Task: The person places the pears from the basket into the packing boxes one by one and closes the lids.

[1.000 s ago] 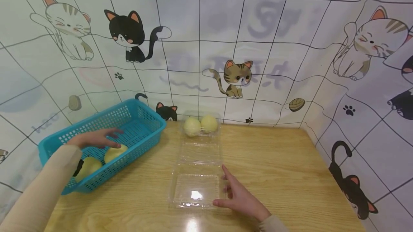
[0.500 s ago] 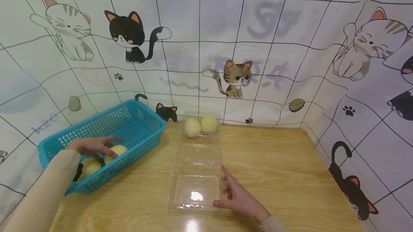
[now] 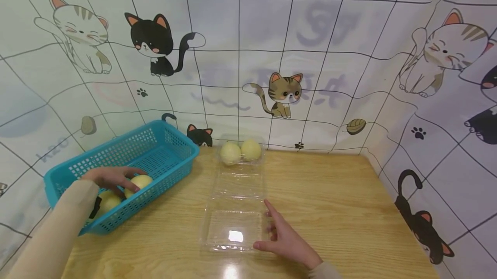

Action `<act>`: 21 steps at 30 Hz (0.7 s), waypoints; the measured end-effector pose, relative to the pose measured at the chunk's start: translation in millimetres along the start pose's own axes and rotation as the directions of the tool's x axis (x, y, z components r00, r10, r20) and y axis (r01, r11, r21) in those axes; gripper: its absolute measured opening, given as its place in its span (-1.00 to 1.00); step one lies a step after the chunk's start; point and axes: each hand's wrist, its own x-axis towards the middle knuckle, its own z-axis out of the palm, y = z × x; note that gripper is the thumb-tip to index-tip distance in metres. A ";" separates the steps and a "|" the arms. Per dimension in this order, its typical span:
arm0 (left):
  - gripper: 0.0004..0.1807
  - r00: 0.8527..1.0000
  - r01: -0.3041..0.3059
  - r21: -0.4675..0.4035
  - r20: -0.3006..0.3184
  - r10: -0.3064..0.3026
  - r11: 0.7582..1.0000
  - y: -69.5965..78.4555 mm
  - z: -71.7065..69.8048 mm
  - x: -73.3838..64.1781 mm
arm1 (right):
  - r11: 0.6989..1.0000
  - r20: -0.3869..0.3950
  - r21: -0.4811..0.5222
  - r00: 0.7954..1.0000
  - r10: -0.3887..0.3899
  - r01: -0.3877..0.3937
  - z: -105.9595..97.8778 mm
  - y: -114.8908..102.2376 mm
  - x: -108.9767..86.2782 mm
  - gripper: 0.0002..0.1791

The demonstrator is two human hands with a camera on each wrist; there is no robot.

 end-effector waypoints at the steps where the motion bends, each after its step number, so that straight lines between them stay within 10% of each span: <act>1: -0.12 1.000 0.000 -0.001 0.000 0.000 1.000 0.1 0.1 -0.1 | 1.000 -0.002 0.002 1.000 -0.001 0.001 0.2 -0.2 0.0 0.18; 21: -0.23 0.991 -0.130 0.071 -0.007 0.131 0.989 2.5 -2.8 -7.3 | 1.000 0.011 0.021 1.000 -0.008 0.008 -0.6 -1.9 -0.4 0.18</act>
